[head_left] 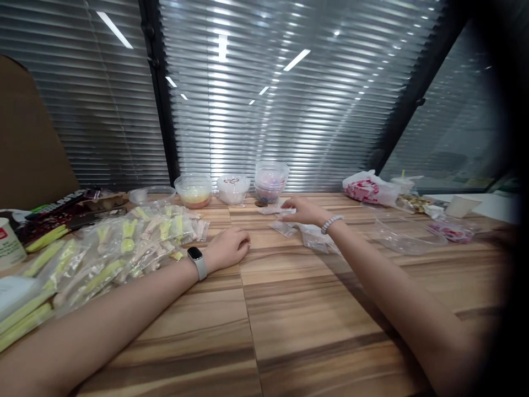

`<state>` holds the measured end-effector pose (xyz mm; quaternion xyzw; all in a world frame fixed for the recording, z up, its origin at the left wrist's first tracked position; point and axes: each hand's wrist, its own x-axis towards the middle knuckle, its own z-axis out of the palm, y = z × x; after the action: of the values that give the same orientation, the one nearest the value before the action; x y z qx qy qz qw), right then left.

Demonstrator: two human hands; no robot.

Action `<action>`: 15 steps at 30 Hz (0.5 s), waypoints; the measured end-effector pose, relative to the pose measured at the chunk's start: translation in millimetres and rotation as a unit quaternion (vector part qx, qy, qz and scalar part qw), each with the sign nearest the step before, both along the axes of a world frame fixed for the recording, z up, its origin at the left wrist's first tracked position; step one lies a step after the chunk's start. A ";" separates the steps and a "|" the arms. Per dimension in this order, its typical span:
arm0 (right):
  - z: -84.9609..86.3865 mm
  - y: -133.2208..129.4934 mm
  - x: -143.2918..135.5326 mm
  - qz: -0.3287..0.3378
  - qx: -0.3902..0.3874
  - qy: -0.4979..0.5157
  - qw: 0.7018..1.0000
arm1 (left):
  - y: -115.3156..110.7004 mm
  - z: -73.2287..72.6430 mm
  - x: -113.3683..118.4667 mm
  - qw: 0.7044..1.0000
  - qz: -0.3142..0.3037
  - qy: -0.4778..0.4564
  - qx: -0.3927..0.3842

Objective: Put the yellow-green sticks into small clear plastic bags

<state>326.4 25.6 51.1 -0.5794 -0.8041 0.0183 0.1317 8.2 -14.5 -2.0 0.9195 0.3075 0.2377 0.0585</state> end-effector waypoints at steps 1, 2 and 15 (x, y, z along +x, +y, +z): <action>2.0 -1.0 -2.0 -0.006 -0.034 -0.021 0.999 | -0.5 0.0 0.0 1.000 0.002 0.000 0.000; 2.3 -1.6 -4.2 -0.012 -0.067 -0.050 0.996 | -0.9 0.0 0.0 1.000 0.003 -0.001 0.001; -25.4 7.6 -10.9 -0.042 -0.098 -0.113 0.988 | -1.5 -1.8 1.6 1.000 0.011 0.004 0.015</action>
<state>315.5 33.3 25.7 -0.6210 -0.7832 0.0254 -0.0169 9.7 -15.9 -3.8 0.9178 0.3142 0.2392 0.0411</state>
